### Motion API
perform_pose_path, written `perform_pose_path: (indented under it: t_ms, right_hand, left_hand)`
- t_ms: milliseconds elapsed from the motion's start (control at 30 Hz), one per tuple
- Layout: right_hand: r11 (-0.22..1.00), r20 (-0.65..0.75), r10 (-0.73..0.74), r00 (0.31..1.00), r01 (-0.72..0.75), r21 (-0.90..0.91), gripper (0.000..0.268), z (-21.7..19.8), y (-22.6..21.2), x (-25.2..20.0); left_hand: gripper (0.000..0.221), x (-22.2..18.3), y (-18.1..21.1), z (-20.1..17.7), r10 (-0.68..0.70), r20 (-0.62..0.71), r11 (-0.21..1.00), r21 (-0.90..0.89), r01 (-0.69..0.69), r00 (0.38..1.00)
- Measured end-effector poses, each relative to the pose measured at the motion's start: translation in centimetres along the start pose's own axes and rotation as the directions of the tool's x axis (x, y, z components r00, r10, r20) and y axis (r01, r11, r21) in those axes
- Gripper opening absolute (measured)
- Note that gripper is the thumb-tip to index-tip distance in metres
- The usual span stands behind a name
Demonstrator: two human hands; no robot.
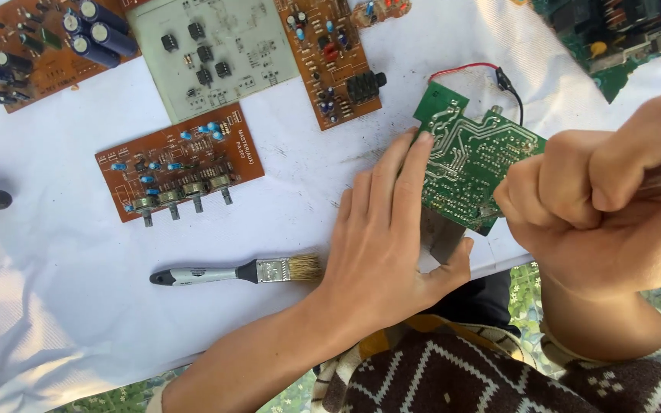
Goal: Cleaning the surface of a circuit board by scraping it with a screwdriver to remove residue or solder mask.
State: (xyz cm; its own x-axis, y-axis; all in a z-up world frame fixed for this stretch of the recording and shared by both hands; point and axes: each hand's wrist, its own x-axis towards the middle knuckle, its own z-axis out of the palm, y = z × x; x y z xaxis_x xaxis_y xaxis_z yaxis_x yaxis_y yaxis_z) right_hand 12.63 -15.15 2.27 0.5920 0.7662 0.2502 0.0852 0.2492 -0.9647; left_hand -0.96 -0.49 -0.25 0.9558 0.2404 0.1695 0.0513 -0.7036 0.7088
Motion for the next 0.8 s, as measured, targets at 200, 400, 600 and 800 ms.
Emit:
perform_pose_path:
  t_ms: [200, 400, 600, 800]
  right_hand:
    - [0.995, -0.089, -0.059, 0.994, 0.052, -0.082, 0.055, 0.0, 1.3, -1.5]
    - [0.993, 0.142, -0.114, 0.983, 0.116, -0.008, 0.058, 0.3, 0.6, -0.2]
    - [0.973, 0.313, -0.089, 0.946, 0.150, -0.176, 0.082, 1.9, -1.7, 2.5]
    - [0.943, 0.367, -0.266, 0.892, 0.319, -0.091, 0.085, 2.1, -0.8, 0.2]
  left_hand:
    - [0.077, 0.1, 0.1, 0.3, -0.017, -0.011, 1.000, -0.016, 0.017, 1.000]
    - [0.076, 0.1, 0.1, 0.7, -0.004, -0.081, 1.000, 0.007, 0.005, 0.997]
    - [0.081, -0.1, 0.0, 1.0, -0.031, -0.048, 0.999, -0.013, 0.031, 0.998]
    - [0.074, -0.1, -0.2, 1.0, 0.013, -0.089, 1.000, -0.014, -0.014, 0.996]
